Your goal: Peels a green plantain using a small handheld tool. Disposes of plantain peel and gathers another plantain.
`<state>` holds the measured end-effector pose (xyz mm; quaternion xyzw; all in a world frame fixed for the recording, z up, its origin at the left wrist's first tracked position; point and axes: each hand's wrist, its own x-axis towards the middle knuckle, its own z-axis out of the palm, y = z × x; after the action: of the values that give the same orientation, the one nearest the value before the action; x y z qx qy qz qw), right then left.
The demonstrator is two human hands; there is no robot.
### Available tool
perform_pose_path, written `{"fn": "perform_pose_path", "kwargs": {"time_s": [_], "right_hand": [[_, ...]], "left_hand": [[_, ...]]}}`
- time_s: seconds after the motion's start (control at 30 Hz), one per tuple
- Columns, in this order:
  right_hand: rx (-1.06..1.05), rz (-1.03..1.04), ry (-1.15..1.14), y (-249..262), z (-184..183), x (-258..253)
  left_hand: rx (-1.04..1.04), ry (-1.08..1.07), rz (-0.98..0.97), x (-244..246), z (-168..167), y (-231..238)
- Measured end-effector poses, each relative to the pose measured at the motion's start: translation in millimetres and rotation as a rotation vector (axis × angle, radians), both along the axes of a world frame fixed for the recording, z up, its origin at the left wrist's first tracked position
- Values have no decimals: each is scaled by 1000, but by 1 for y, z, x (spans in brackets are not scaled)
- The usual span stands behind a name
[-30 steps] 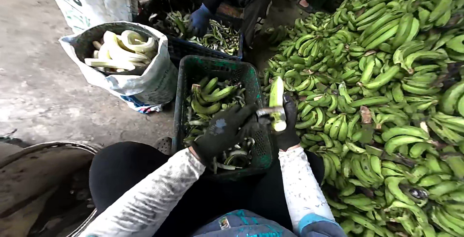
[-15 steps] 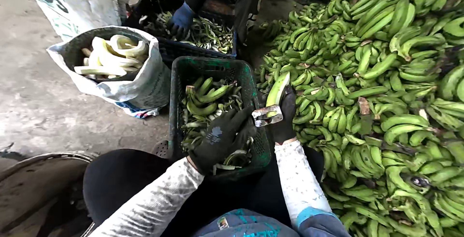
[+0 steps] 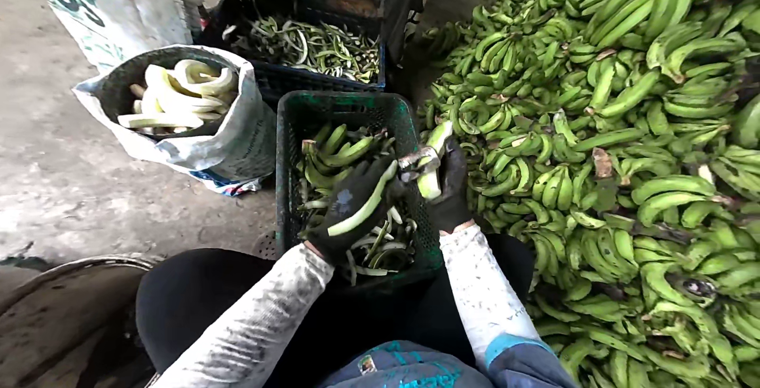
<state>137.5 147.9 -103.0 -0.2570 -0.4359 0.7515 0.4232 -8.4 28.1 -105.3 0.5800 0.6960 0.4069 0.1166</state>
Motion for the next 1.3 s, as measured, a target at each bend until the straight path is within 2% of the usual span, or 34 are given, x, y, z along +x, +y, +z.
{"fn": "perform_pose_path", "kwargs": {"time_s": [0.1,0.2,0.3,0.37,0.43,0.53,0.6,0.67,0.83,0.9,0.97,1.07,1.17,1.23,1.3], "right_hand": [[32,-215,55,10,-2,-12],[22,-241,-17,10,-2,-11],[393,-93,-391,-1,-2,9],[290,99,-568,-12,10,17],[209,323,-568,-16,22,21],[226,538,-525,-10,15,21],[163,482,-482,-5,3,24],[10,318,-401,-2,0,27],[-181,-19,-57,5,-14,25],[-196,-107,158,13,-21,18],[-153,-172,206,16,-27,15],[-1,-68,-54,6,-21,19],[16,205,-404,-10,-4,28],[-6,345,-463,-11,-4,29],[-71,424,-423,-9,-7,29]], "left_hand": [[46,77,2,14,1,-4],[55,132,12,16,-1,-6],[-29,22,-34,5,3,-6],[-77,-128,-35,-10,8,-4],[-48,-263,28,-28,2,9],[-37,-417,148,-47,-4,21],[-57,-478,125,-46,-2,18],[-68,-420,35,-32,1,12],[-76,-17,-114,13,-6,2],[1,147,-105,26,-10,2],[33,205,-83,32,-14,2],[-27,19,-90,20,-17,9],[-81,-241,-38,-10,-20,16],[-151,-379,47,-24,-18,17],[-196,-449,96,-32,-13,16]]}}
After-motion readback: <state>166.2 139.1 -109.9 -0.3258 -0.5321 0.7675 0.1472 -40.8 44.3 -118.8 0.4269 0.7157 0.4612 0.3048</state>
